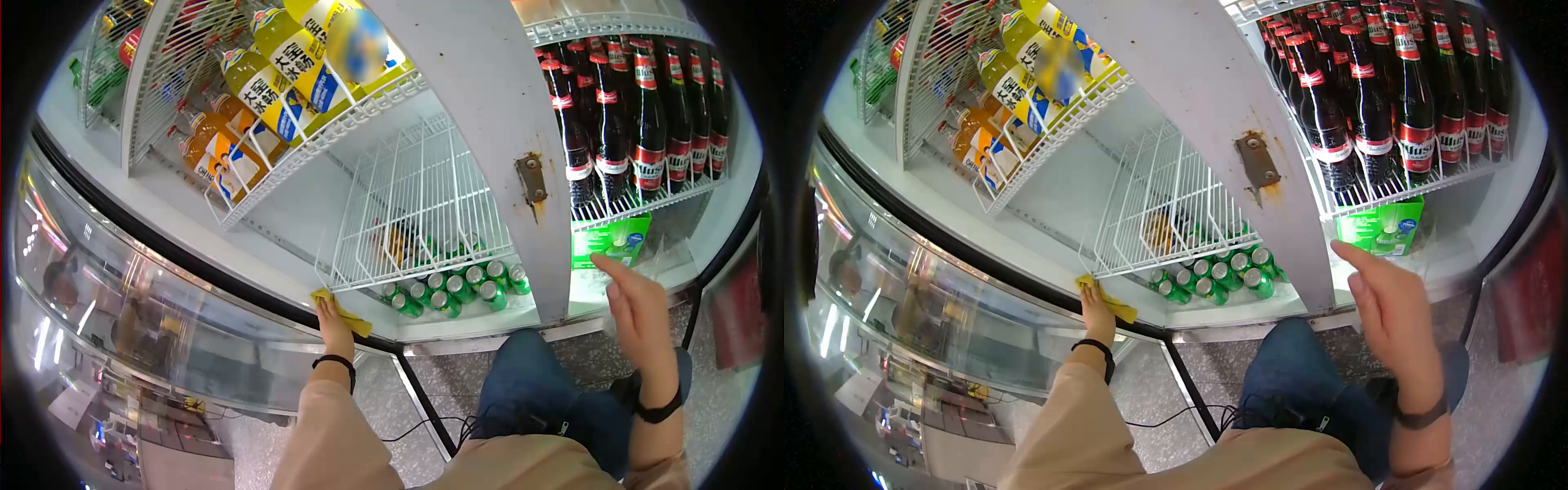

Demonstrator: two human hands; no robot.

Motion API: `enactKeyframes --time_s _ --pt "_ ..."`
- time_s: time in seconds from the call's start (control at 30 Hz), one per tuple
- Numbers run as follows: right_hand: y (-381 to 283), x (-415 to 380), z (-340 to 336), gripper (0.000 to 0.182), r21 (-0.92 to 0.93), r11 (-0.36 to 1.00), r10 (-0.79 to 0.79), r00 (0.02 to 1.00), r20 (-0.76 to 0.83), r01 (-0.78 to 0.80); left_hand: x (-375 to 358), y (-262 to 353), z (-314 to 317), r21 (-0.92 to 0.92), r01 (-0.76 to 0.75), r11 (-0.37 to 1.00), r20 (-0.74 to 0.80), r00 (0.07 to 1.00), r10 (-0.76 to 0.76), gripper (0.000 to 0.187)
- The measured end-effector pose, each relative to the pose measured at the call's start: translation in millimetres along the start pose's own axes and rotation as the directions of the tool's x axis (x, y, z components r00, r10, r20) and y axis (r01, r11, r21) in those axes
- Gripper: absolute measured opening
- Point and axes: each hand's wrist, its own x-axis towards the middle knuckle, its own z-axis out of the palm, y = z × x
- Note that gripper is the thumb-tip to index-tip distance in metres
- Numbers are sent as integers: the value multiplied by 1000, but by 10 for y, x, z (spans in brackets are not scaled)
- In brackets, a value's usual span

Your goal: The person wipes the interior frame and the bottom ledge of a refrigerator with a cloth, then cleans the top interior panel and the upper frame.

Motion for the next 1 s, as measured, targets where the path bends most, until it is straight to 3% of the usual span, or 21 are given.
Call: enactKeyframes --time_s 0.03,0.1,0.17,0.2,0.23,0.27,0.33,0.37,0.4,0.43,0.5,0.57,0.7,0.77,0.8,0.87,0.93,1.0 --pt "53 -118 21 29 26 997 69 997 29 -70 -10 79 -10 -4 -6 1000 -7 1000 6 67" --pt "118 -294 29 28 48 989 135 989 57 -138 -44 233 -9 -216 -199 956 51 975 215 66" --pt "162 -408 49 27 80 977 189 978 88 -196 -4 623 244 -221 -205 953 32 976 217 58" --pt "218 -469 92 26 103 979 173 984 50 -177 -3 636 116 -285 -166 944 170 960 221 54" --pt "252 -489 94 26 98 981 166 985 49 -170 123 728 281 -292 -162 943 168 962 217 54" --pt "266 -521 95 26 74 987 142 989 34 -144 230 910 699 103 -20 994 86 996 11 53" --pt "312 -566 79 25 56 994 95 995 39 -97 46 468 456 142 57 988 3 998 -58 50" --pt "343 -600 60 25 56 979 193 980 46 -196 -64 222 297 157 97 983 -38 995 -92 49" --pt "374 -629 58 25 59 955 287 956 56 -290 -291 -260 -301 -201 151 968 54 988 -143 49" --pt "415 -667 80 25 74 960 265 961 71 -270 -369 -562 -668 -525 224 821 149 974 -170 51" --pt "482 -680 133 25 78 934 346 936 55 -350 -113 -754 -594 -591 359 722 -10 892 -451 52" --pt "432 -663 122 25 89 906 402 906 131 -415 36 -1154 -731 -593 435 678 -51 819 -571 51" --pt "476 -745 192 25 -3 906 419 893 163 -424 279 -1518 -705 -605 474 640 -99 752 -651 58" --pt "585 -830 253 25 -156 957 258 963 72 -245 246 -1296 -608 -415 494 764 -185 776 -603 49" --pt "495 -776 208 25 -152 928 363 917 164 -340 243 -1220 -630 -419 516 748 -181 759 -625 49" --pt "534 -819 260 24 -107 944 324 935 144 -311 197 -1080 -695 -373 426 824 47 896 -441 47" --pt "530 -838 330 24 -68 977 206 978 34 -203 250 -1291 -789 -397 443 804 26 881 -472 46" --pt "476 -754 242 26 -76 968 247 964 103 -240 307 -1727 -945 -453 486 748 -25 831 -555 44"
